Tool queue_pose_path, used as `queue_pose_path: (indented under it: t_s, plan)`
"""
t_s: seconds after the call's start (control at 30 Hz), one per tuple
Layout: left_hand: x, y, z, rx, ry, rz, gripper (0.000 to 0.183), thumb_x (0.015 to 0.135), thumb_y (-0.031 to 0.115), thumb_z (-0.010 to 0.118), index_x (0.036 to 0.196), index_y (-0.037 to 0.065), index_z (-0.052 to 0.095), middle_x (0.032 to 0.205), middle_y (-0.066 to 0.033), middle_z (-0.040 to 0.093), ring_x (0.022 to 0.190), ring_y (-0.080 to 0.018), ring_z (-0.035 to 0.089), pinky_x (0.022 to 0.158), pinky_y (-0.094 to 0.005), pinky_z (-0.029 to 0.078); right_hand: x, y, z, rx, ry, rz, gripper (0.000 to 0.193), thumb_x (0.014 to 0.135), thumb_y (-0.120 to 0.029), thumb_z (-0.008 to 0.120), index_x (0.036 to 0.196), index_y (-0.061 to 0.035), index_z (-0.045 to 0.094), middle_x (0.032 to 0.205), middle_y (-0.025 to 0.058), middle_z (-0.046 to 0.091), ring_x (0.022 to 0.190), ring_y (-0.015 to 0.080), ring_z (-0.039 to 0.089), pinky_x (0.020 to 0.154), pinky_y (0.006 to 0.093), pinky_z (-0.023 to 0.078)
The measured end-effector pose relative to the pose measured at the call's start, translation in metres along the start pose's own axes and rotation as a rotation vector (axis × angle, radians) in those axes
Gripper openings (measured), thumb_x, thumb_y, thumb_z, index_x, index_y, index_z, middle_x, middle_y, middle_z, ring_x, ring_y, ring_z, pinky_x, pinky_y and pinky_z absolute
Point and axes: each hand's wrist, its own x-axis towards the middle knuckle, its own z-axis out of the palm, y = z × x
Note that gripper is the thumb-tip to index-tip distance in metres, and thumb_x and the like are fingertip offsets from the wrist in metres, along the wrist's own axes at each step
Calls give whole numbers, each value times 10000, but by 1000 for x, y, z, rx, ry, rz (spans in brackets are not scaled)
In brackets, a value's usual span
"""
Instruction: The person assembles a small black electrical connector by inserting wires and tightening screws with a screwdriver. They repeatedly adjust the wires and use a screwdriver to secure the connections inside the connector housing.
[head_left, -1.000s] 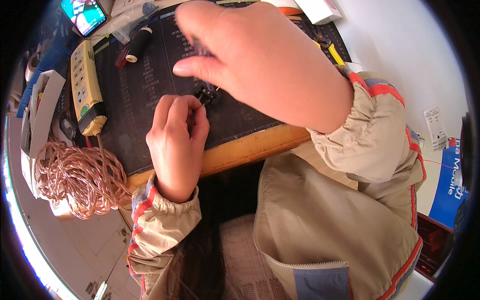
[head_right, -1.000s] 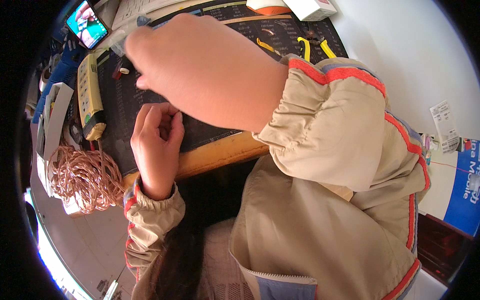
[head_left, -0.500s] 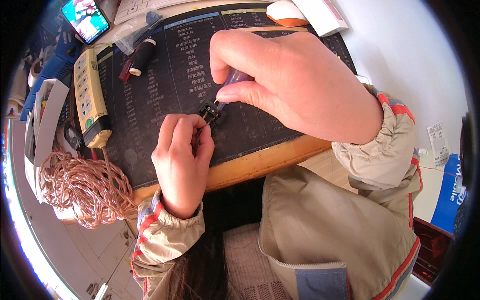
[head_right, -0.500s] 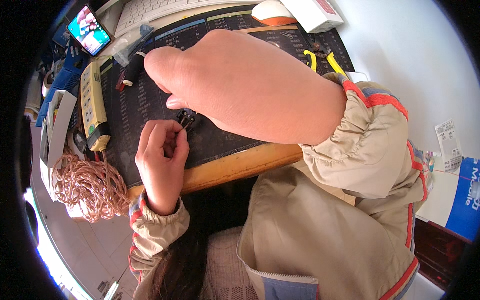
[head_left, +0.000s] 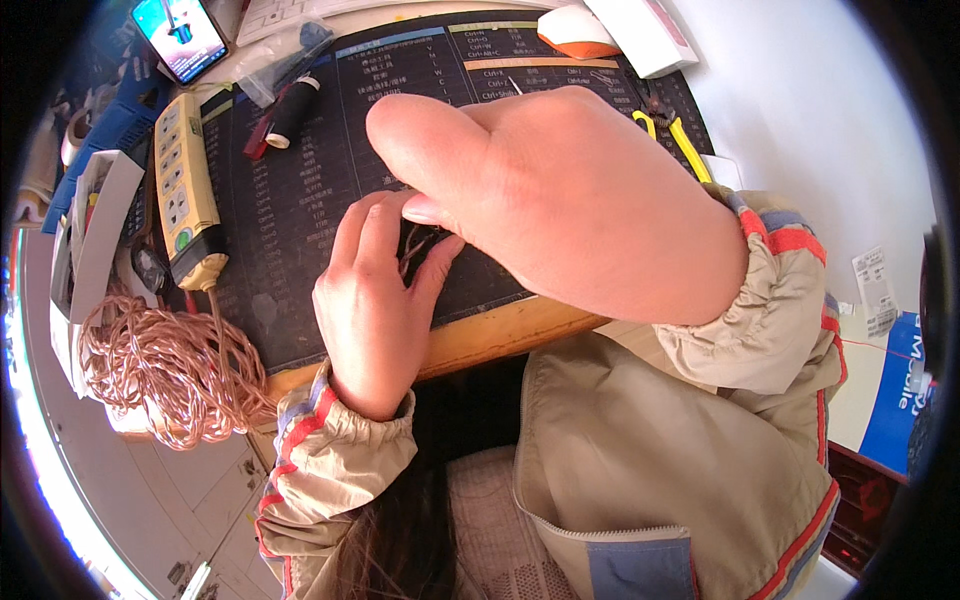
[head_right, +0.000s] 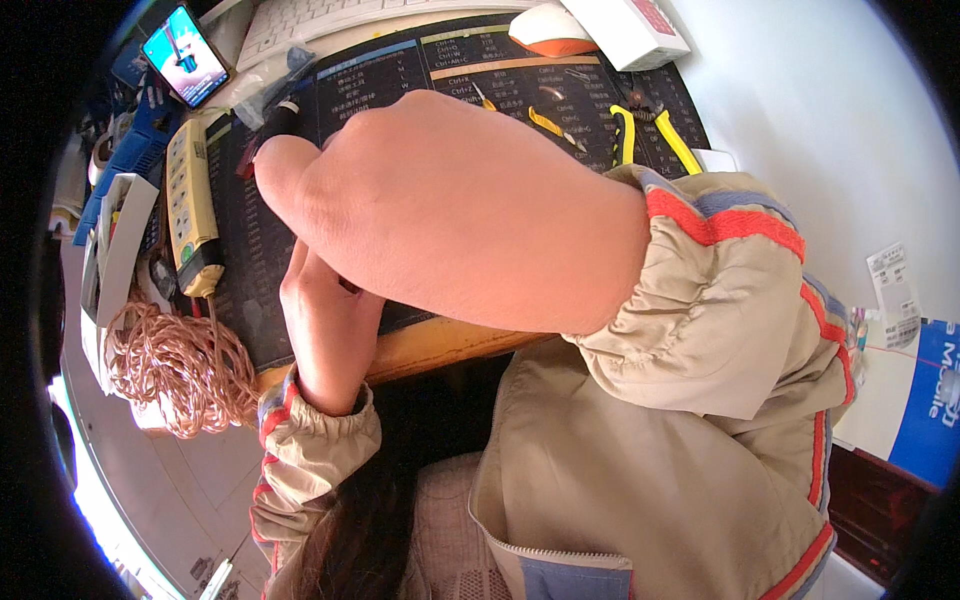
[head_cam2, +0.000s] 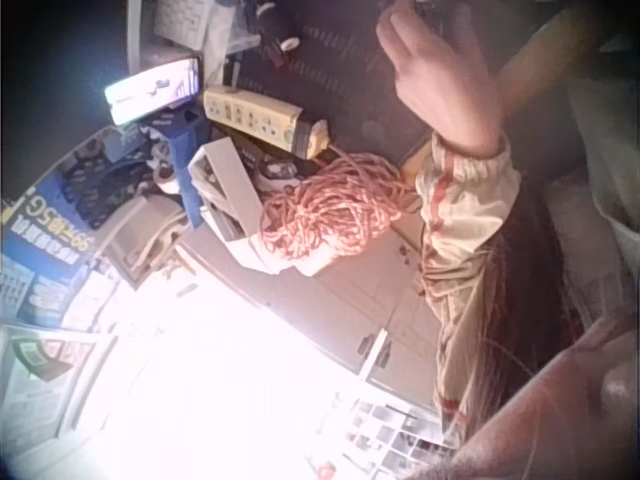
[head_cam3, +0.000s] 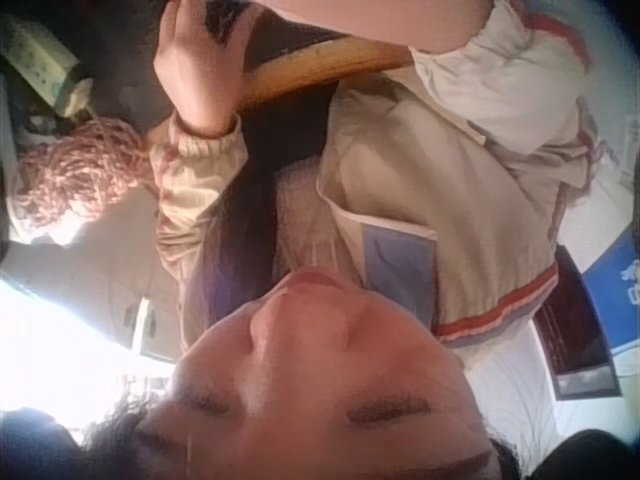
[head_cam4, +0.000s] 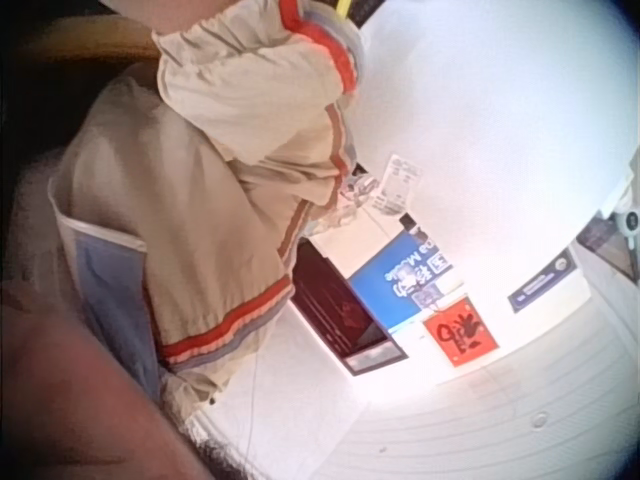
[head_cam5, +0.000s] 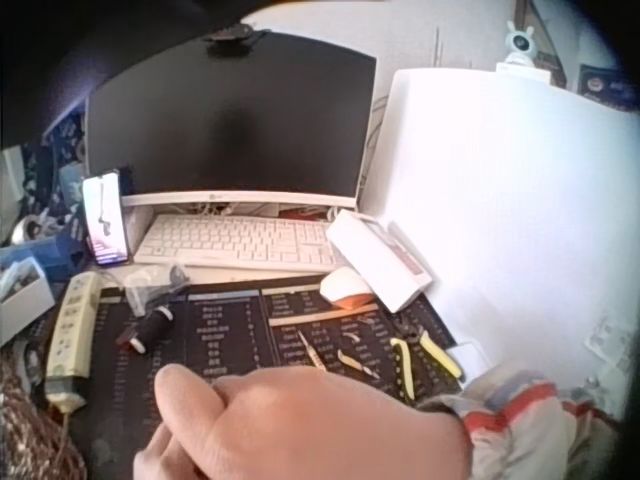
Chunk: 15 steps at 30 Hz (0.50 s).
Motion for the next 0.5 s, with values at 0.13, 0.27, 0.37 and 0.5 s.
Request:
queue_pose_path:
  t_s: [0.13,0.27,0.37,0.5]
  plan:
    - [-3,-3,2,12,-11,-63,329,832,153,863,1076,22,683,1097,-120,697,786,-333,717,676,-401,581,1,2,1,-33,5,18,292,930,-180,744,967,-82,472,701,135,581,636,358,623,523,420,444]
    - [-4,-2,2,46,-21,-65,326,828,161,869,1059,21,687,1065,-107,692,761,-305,716,663,-389,580,4,6,4,28,48,3,289,924,-188,754,964,-93,484,698,134,572,638,362,615,539,424,454]
    - [-3,-2,2,34,-13,-44,336,828,165,867,1075,27,686,1049,-102,687,737,-299,703,651,-389,576,5,11,6,120,71,-90,264,909,-152,749,996,-86,509,720,130,571,675,350,624,568,425,469]
    - [-4,-3,1,41,-25,-53,351,837,161,857,1115,36,683,1044,-116,686,750,-322,701,647,-397,573,8,15,7,223,40,-214,263,883,-84,730,1061,-82,536,782,123,578,748,335,640,596,415,479]
